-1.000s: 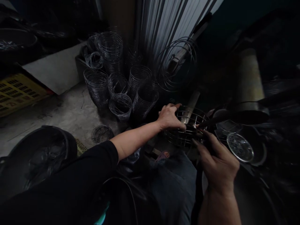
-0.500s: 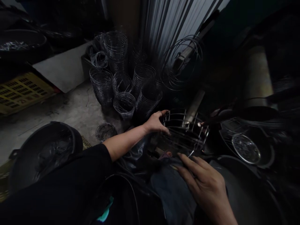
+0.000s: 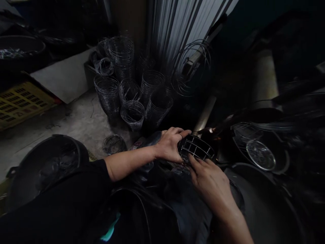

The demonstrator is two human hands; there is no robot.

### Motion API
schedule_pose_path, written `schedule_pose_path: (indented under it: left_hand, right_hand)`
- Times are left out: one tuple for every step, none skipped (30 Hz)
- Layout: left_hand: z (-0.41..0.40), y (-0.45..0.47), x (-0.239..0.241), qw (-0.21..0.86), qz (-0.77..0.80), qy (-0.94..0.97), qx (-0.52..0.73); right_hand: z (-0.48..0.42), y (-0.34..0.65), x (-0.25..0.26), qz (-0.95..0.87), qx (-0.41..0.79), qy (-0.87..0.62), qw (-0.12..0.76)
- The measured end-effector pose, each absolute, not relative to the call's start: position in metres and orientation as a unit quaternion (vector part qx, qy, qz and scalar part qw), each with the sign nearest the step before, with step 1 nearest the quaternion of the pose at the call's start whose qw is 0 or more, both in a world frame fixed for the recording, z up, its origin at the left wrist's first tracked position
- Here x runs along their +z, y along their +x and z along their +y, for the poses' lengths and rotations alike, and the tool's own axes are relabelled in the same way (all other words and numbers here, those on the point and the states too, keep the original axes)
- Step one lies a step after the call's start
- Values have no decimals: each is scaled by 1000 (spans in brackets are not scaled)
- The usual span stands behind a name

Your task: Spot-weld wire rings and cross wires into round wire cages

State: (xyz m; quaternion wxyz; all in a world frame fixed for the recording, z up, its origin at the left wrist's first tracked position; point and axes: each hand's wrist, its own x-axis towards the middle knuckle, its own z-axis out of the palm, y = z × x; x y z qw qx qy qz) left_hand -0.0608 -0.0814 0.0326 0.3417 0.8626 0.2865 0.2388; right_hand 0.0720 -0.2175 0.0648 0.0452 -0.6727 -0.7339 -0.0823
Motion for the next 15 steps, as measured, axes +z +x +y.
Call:
schedule_pose_path:
  left_hand:
    - [-80,-58,33,345,285,861,242]
    - [-79,-56,33,350,283,859,245]
    - [-78,-54,34,354,281,857,247]
    - [-77,-51,34,359,280,855,249]
    - [-75,-48,34,364,278,852,253]
    - [-74,-46,34,368,276,850,257]
    - [-73,-43,35,371,275,847,262]
    - [-71,-40,35,374,274,845,266]
    - [-69,-38,35,376,275,843,268]
    - [-68,-36,34,377,275,842,269]
    - [-66,-34,34,379,276,841,271]
    - [-64,-32,35,380,276,840,271]
    - [-62,-30,35,383,277,839,271]
    - [-61,-28,35,385,278,837,271]
    - [-59,-27,35,386,280,836,272]
  right_hand:
    - [-219,74,63,-738,-95,-665,64]
    - [-220,77,61,-742,-102,-656,94]
    - [-221,81,60,-745,-105,-646,129]
    - [-220,85,58,-748,-107,-635,162]
    - [-219,89,57,-749,-109,-624,193]
    - [-217,94,56,-751,-110,-613,219]
    - [-216,98,55,-752,-111,-604,240]
    - [-214,101,54,-751,-112,-597,258]
    - [-211,104,53,-750,-111,-593,271]
    - [-209,107,53,-748,-110,-592,279]
    - [-207,109,53,-747,-110,-592,282]
    - [-205,110,53,-745,-111,-593,284]
    - [-202,112,54,-744,-115,-594,284]
    - [-200,113,55,-742,-119,-595,285]
    - [-198,114,56,-740,-124,-597,283]
